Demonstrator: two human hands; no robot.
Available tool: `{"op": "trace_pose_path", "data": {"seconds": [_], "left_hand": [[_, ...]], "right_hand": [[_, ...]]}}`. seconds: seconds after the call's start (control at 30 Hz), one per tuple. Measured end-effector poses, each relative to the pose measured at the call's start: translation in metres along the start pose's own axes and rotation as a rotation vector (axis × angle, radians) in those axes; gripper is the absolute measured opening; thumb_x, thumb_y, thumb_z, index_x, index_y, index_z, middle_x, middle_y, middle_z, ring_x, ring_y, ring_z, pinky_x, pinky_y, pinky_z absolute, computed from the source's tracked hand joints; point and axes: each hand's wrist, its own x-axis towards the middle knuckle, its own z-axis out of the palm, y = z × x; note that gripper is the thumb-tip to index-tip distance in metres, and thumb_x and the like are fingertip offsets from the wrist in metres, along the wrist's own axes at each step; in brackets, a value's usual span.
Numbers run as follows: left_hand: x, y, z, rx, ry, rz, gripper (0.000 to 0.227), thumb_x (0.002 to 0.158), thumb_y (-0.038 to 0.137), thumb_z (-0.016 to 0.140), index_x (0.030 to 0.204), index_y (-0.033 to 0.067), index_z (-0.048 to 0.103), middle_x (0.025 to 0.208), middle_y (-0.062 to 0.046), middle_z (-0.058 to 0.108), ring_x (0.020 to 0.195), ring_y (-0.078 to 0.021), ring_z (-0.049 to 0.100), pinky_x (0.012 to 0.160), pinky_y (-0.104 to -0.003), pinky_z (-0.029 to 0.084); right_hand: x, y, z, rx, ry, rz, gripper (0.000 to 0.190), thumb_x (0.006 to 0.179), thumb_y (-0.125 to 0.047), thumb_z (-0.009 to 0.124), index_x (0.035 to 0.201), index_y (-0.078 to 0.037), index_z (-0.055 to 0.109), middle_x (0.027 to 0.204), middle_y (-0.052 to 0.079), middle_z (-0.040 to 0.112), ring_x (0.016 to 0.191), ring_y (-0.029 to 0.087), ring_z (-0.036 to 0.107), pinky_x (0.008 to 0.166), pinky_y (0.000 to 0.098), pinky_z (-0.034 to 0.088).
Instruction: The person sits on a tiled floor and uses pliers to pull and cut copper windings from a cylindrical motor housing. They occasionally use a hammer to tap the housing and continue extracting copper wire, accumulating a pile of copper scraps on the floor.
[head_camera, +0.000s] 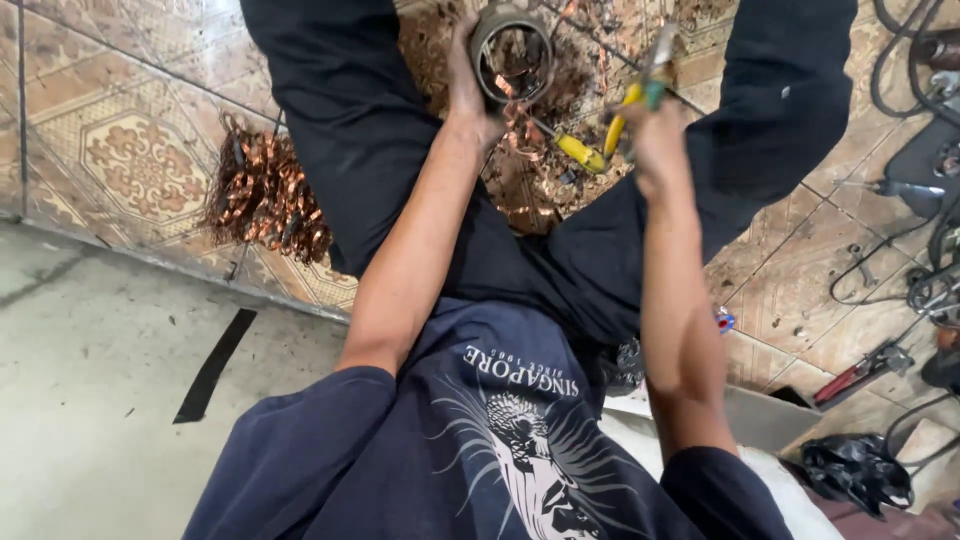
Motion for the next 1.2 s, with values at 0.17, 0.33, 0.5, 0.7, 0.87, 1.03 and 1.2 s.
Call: {"op": "trace_pose_path", "data": {"seconds": [0.17,0.33,0.5,0.7,0.87,1.03,1.2], "left_hand": [[0.026,0.001,-0.008,0.100,0.085,0.057,0.070,0.080,0.053,0.064,0.126,0.0012,0.064,0.113,-0.024,0.069,0.105,-0.0393,0.067,0.088,-0.056,0.059],[0.050,0.011,-0.022,0.225,0.193,0.129,0.067,0.083,0.052,0.063,0.128,0.0019,0.065,0.116,-0.024,0.070,0.108,-0.0378,0.068,0.091,-0.052,0.059],[0.067,0.006,-0.025,0.393,0.306,0.206,0.065,0.087,0.050,0.061,0.131,0.0029,0.066,0.121,-0.023,0.072,0.111,-0.0359,0.069,0.094,-0.048,0.058],[0.016,0.011,0.063,0.319,0.497,-0.013,0.080,0.076,0.059,0.056,0.135,0.0067,0.061,0.127,-0.024,0.067,0.116,-0.0380,0.066,0.091,-0.050,0.060],[0.022,0.013,0.041,0.214,0.403,0.012,0.066,0.095,0.053,0.045,0.137,0.0040,0.060,0.134,-0.029,0.064,0.115,-0.0417,0.065,0.083,-0.051,0.061],[0.012,0.016,0.036,0.368,0.365,0.014,0.074,0.089,0.061,0.047,0.132,0.0033,0.066,0.110,-0.019,0.074,0.093,-0.0295,0.070,0.076,-0.042,0.055],[-0.015,0.021,0.046,0.999,0.550,0.034,0.098,0.079,0.075,0.024,0.164,0.0265,0.024,0.172,-0.007,0.022,0.156,-0.0311,0.026,0.122,-0.054,0.024]], "right_hand": [[-0.022,-0.026,0.026,-0.358,-0.148,-0.033,0.039,0.091,-0.014,0.067,0.127,-0.003,0.053,0.105,0.016,0.059,0.098,0.032,0.061,0.084,0.0458,0.049],[0.016,0.000,0.028,-0.612,-0.245,-0.083,0.055,0.097,-0.025,0.065,0.144,-0.003,0.046,0.124,0.035,0.059,0.120,0.056,0.057,0.098,0.0664,0.045],[0.028,-0.020,0.031,-0.644,-0.300,-0.025,0.079,0.105,-0.016,0.055,0.164,-0.022,0.003,0.141,0.035,0.039,0.080,0.048,0.063,0.066,0.0558,0.046],[0.029,-0.008,0.027,-0.617,-0.154,-0.335,0.085,0.090,0.000,0.067,0.159,-0.010,0.018,0.144,0.031,0.028,0.125,0.054,0.052,0.103,0.0721,0.048],[0.002,-0.018,0.026,-0.901,-0.183,-0.487,0.030,0.092,-0.003,0.073,0.117,0.002,0.057,0.110,0.020,0.059,0.092,0.033,0.062,0.078,0.0463,0.059],[0.028,0.051,0.037,-1.370,-0.225,-0.465,0.054,0.084,-0.023,0.079,0.128,0.002,0.062,0.115,0.030,0.062,0.093,0.050,0.065,0.068,0.0578,0.058],[0.027,0.035,0.043,-1.552,-0.331,-0.351,0.023,0.079,-0.029,0.072,0.097,-0.014,0.072,0.085,0.006,0.074,0.084,0.028,0.070,0.061,0.0437,0.059]]}}
